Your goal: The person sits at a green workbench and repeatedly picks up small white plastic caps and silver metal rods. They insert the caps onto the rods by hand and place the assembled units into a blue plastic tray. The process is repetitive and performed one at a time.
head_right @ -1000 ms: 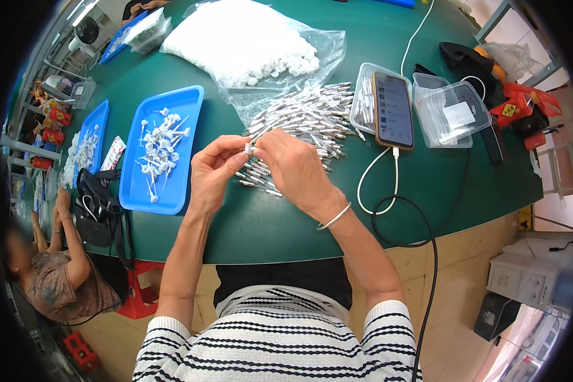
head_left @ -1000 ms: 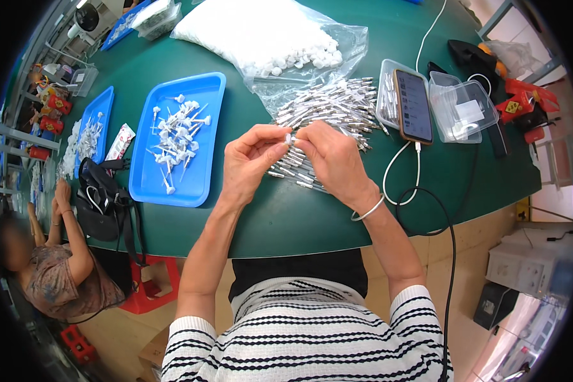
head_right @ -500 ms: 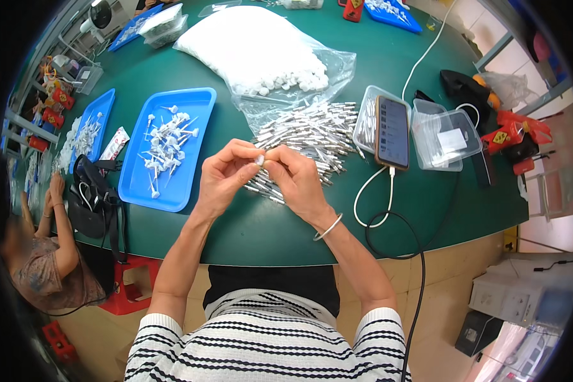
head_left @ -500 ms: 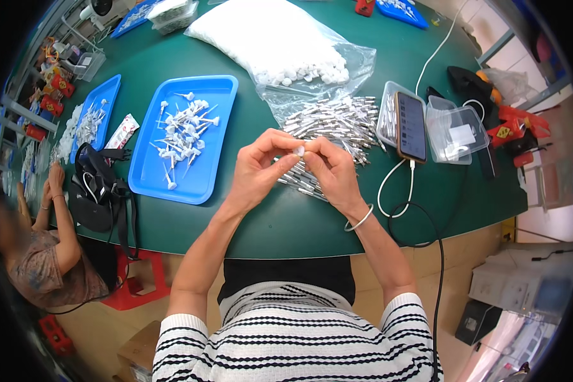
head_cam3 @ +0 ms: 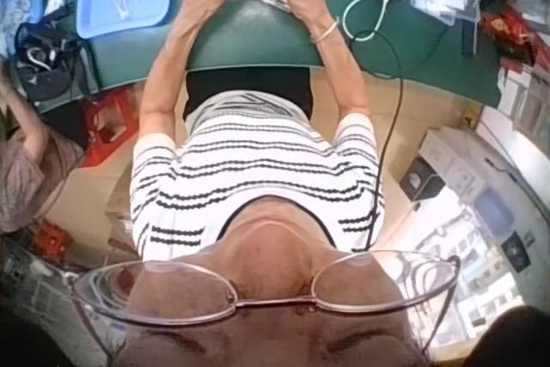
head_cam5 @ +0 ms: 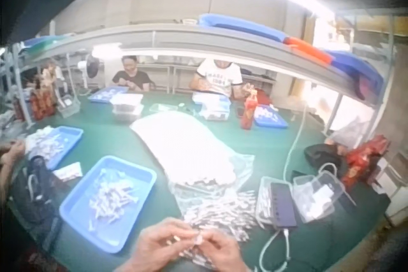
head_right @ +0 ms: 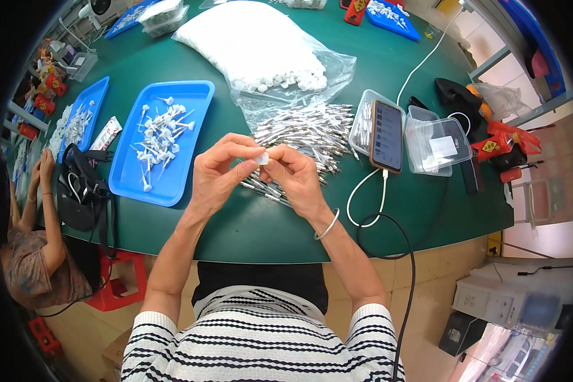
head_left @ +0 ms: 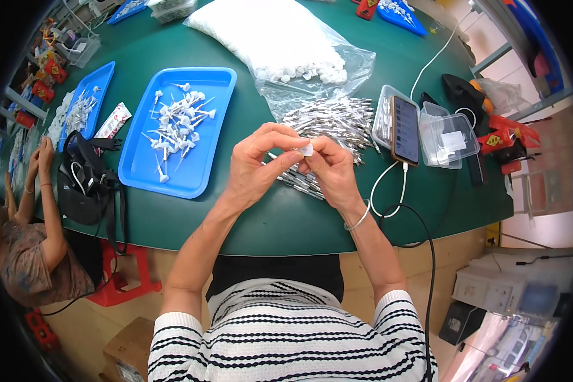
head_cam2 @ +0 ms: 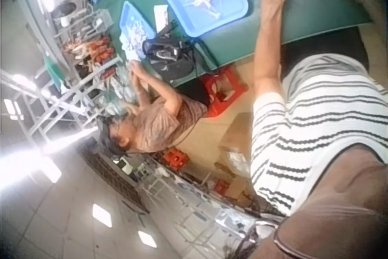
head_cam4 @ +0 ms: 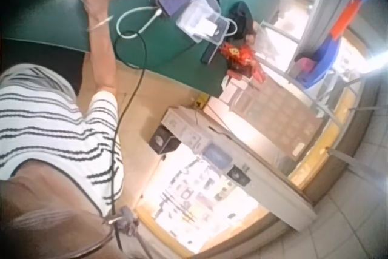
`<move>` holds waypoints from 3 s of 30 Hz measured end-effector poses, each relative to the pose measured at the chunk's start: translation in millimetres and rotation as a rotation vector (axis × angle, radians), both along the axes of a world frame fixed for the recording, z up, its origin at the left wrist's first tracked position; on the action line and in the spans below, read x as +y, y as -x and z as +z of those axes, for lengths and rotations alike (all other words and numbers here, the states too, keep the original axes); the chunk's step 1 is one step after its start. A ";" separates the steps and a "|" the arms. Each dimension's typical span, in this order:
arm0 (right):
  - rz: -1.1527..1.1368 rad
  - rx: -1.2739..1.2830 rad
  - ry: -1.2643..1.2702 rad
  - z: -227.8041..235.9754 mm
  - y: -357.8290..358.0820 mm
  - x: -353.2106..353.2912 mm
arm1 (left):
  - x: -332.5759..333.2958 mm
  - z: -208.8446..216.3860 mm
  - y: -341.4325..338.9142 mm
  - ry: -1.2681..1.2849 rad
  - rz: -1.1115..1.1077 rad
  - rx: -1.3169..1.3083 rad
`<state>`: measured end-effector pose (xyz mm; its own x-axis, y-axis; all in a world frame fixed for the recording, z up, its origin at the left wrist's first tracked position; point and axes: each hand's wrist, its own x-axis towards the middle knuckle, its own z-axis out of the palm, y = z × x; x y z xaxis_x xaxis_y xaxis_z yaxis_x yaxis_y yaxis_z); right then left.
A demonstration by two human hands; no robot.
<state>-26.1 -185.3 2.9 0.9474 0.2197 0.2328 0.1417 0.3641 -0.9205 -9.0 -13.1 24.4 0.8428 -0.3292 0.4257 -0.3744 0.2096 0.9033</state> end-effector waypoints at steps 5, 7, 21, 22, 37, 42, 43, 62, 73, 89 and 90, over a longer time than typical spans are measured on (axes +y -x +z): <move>-0.029 0.024 -0.014 1.1 -1.8 1.0 | -2.7 -1.4 -1.0 0.001 0.034 0.057; -0.104 -0.017 0.021 2.0 -2.7 3.0 | -5.3 0.7 0.5 -0.011 0.073 0.084; -0.192 -0.073 0.047 3.3 -3.7 4.1 | -8.1 5.2 3.3 -0.147 0.332 -0.143; -0.184 -0.078 0.042 2.7 -4.2 4.0 | -7.7 5.5 4.3 -0.165 0.339 -0.150; -0.158 -0.044 -0.044 2.2 -1.1 8.1 | -14.5 0.3 7.0 -0.334 0.605 -0.469; -0.194 -0.090 -0.010 0.7 -3.1 5.4 | -19.2 1.1 14.1 -0.131 0.550 -0.254; -0.195 -0.090 0.001 2.4 -2.6 6.1 | -20.2 1.6 14.6 -0.109 0.533 -0.232; -0.176 -0.088 0.010 3.3 -1.2 5.8 | -9.3 -5.2 3.2 0.196 0.001 0.378; -0.205 -0.127 0.137 1.7 0.6 5.0 | -2.9 -0.9 0.5 0.139 -0.030 0.425; -0.166 -0.093 0.046 4.9 1.1 6.7 | -12.8 -15.2 6.5 0.145 0.053 0.332; -0.149 -0.081 0.015 5.9 1.1 7.5 | -13.9 -16.0 6.8 0.152 0.054 0.325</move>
<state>-27.2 -177.8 8.8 0.9479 0.0822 0.3079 0.2675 0.3200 -0.9089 -15.8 -27.0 8.4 0.9567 -0.2339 0.1734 -0.0871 0.3384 0.9370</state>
